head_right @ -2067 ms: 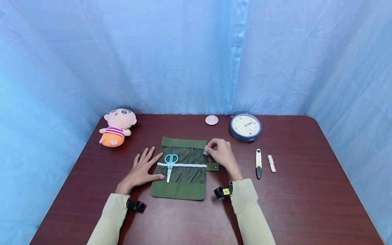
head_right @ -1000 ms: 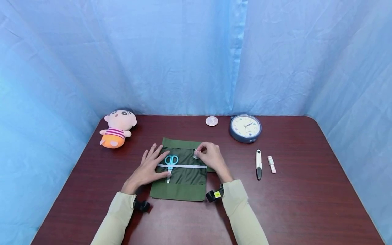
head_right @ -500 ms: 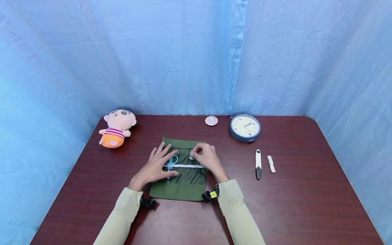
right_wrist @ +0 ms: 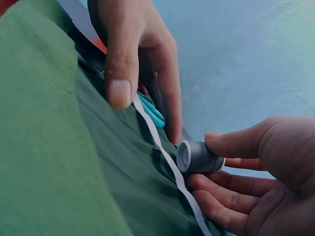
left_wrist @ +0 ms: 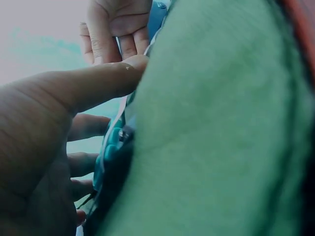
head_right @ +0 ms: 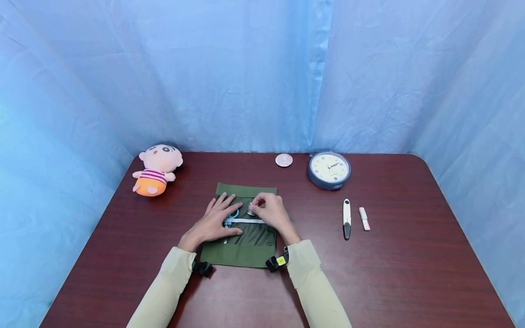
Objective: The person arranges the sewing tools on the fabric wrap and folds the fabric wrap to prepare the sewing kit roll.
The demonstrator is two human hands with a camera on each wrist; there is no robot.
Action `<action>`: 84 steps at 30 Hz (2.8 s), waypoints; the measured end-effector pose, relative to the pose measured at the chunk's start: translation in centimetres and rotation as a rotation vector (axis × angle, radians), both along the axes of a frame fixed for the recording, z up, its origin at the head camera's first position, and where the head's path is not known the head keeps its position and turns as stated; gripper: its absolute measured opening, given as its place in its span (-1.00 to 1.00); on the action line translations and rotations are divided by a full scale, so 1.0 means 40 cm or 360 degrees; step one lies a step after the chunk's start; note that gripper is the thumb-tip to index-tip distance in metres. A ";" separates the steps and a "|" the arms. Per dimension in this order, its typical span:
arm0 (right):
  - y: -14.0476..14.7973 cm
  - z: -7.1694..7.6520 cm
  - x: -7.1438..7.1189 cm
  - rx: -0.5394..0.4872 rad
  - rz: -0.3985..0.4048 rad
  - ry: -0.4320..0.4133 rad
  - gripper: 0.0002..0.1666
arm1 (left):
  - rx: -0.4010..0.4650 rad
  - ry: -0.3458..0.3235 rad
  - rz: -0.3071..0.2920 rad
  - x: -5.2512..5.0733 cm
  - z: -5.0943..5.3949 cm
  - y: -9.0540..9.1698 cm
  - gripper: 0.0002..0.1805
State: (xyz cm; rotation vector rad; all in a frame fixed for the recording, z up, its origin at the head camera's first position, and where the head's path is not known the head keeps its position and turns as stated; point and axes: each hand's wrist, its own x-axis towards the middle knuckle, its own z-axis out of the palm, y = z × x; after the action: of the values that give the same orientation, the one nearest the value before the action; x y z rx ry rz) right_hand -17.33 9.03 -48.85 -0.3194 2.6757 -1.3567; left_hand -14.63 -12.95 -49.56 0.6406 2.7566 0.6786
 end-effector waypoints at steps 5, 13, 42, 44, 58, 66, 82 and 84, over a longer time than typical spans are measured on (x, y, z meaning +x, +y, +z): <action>-0.013 -0.007 0.005 -0.0030 0.0007 -0.0012 -0.91 | -0.0012 0.0007 0.0006 -0.001 -0.012 -0.001 -0.15; -0.027 -0.020 0.016 -0.0078 0.0009 0.0048 -0.90 | -0.0013 0.0033 0.0018 -0.002 -0.020 -0.002 -0.16; -0.026 -0.040 0.014 -0.0068 0.0316 0.0205 -0.92 | -0.0039 0.0113 0.0065 -0.001 -0.025 0.007 -0.25; -0.025 -0.041 0.011 -0.0076 0.0326 0.0184 -0.93 | -0.0040 0.0119 0.0066 -0.001 -0.024 0.009 -0.25; -0.026 -0.052 -0.005 -0.0102 0.0368 0.0078 -0.89 | -0.0105 0.0197 0.0085 -0.002 -0.022 0.018 -0.27; -0.027 -0.058 -0.007 -0.0092 0.0359 0.0130 -0.84 | -0.0128 0.0253 0.0083 -0.001 -0.020 0.019 -0.31; -0.026 -0.071 -0.003 -0.0060 0.0257 0.0255 -0.79 | -0.0116 0.0256 0.0093 -0.004 -0.026 0.020 -0.33; -0.027 -0.076 -0.001 -0.0057 0.0240 0.0316 -0.79 | -0.0109 0.0255 0.0093 -0.004 -0.026 0.020 -0.33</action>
State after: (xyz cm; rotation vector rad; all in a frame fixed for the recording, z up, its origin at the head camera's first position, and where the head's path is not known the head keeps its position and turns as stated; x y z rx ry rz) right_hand -17.36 7.94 -51.88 -0.6791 2.7176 -1.3957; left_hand -14.79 -12.17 -50.61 0.6277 2.9418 0.5649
